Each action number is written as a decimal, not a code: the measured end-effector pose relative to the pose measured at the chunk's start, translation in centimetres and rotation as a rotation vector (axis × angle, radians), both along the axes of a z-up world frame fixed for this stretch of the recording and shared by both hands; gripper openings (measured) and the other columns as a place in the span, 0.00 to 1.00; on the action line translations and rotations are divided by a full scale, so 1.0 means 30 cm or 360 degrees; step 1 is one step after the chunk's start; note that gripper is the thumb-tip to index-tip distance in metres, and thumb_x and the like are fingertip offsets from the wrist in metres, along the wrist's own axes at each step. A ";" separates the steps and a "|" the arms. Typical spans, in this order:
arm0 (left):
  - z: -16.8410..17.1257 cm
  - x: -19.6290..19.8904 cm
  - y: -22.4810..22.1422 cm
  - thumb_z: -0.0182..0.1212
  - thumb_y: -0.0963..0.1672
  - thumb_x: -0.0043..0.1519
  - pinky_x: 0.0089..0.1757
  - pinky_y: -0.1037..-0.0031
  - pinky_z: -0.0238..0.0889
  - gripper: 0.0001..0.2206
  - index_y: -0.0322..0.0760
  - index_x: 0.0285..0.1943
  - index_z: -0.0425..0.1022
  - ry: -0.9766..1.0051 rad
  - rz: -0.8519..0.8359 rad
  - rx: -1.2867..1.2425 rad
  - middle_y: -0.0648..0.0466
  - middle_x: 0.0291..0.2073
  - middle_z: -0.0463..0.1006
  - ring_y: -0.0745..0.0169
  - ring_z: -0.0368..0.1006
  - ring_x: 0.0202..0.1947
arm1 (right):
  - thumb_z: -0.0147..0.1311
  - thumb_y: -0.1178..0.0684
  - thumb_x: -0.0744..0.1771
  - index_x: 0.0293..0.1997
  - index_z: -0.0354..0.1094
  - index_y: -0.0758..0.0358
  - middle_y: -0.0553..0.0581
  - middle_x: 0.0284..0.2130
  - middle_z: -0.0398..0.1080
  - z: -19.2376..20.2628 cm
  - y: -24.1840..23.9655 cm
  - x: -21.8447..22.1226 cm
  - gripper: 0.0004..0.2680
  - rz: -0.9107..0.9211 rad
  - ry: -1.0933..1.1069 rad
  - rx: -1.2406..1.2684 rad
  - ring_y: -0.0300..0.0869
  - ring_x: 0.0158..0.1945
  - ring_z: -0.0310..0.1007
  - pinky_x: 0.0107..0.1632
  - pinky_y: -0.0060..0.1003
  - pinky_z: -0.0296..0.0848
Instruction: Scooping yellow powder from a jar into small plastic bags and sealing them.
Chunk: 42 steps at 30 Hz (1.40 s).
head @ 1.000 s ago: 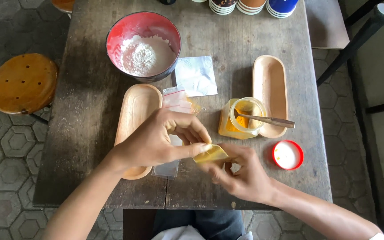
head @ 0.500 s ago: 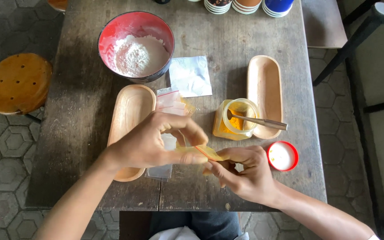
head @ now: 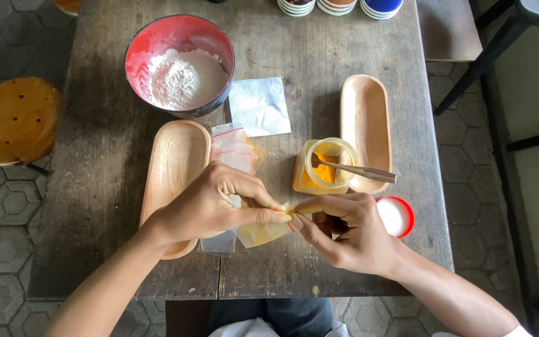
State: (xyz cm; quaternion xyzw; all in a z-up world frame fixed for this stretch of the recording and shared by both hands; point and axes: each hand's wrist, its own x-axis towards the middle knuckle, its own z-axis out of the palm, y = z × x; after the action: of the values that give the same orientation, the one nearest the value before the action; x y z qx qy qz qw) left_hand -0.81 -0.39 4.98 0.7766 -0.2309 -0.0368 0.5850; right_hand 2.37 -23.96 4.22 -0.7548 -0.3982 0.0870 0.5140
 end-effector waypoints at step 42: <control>0.011 -0.017 -0.011 0.66 0.41 0.61 0.44 0.81 0.78 0.09 0.31 0.47 0.82 -0.0004 0.0089 -0.0003 0.51 0.43 0.86 0.68 0.84 0.41 | 0.56 0.53 0.68 0.32 0.75 0.66 0.45 0.13 0.56 -0.009 -0.033 0.027 0.08 -0.0018 0.0518 0.0077 0.30 0.17 0.46 0.21 0.28 0.44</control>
State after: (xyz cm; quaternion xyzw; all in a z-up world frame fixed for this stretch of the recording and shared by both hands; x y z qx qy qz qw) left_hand -1.33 -0.73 5.32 0.7822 -0.2099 -0.0192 0.5862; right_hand 3.18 -24.93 3.94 -0.7203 -0.3075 0.1956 0.5903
